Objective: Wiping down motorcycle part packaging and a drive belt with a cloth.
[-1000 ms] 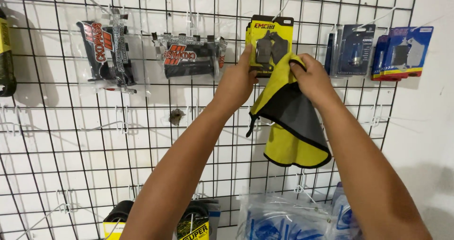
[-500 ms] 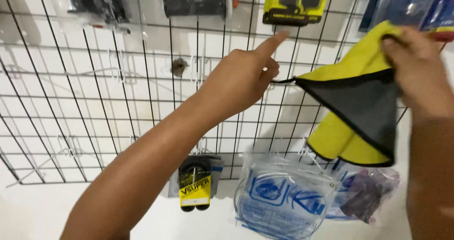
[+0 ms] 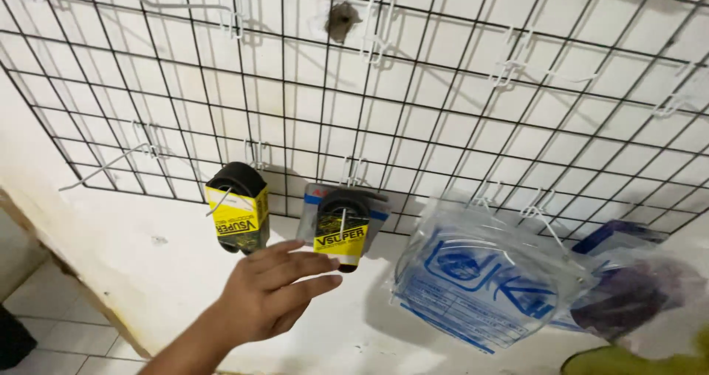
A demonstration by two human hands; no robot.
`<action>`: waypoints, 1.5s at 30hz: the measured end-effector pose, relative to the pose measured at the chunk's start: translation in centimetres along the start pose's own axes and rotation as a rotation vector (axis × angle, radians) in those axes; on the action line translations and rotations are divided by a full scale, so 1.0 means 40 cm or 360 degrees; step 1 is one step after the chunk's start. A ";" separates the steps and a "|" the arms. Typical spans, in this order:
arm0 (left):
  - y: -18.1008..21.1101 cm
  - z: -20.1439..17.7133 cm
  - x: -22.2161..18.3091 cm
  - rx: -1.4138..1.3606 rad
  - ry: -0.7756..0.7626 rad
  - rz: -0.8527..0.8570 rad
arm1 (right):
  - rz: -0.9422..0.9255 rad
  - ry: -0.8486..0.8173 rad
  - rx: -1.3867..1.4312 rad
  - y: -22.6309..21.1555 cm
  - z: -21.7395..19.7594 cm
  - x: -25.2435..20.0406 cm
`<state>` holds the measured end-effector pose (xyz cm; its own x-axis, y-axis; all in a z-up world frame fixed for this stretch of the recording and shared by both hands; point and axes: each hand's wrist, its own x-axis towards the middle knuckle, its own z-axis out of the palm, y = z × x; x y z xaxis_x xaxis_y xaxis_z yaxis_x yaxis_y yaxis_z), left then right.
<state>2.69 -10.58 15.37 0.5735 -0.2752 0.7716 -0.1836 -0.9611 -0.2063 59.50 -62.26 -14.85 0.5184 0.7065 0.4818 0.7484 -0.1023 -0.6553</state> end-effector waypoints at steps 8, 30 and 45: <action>-0.092 0.251 -0.267 -0.0724 0.0385 -0.0960 | 0.0765 -0.0092 0.0751 -0.848 0.739 0.343; -0.282 0.339 -0.363 -0.1731 -0.0037 -0.0881 | 0.0808 0.1011 0.0989 -0.997 1.121 0.361; -0.171 0.399 -0.393 -0.3007 -0.0532 -0.0747 | 0.1134 0.1301 0.0786 -1.221 1.109 0.140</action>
<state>7.66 -0.06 -4.96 0.8813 -0.2604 0.3943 -0.3376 0.2369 0.9110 7.50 -22.24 -5.94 0.9968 -0.0740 0.0290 0.0375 0.1166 -0.9925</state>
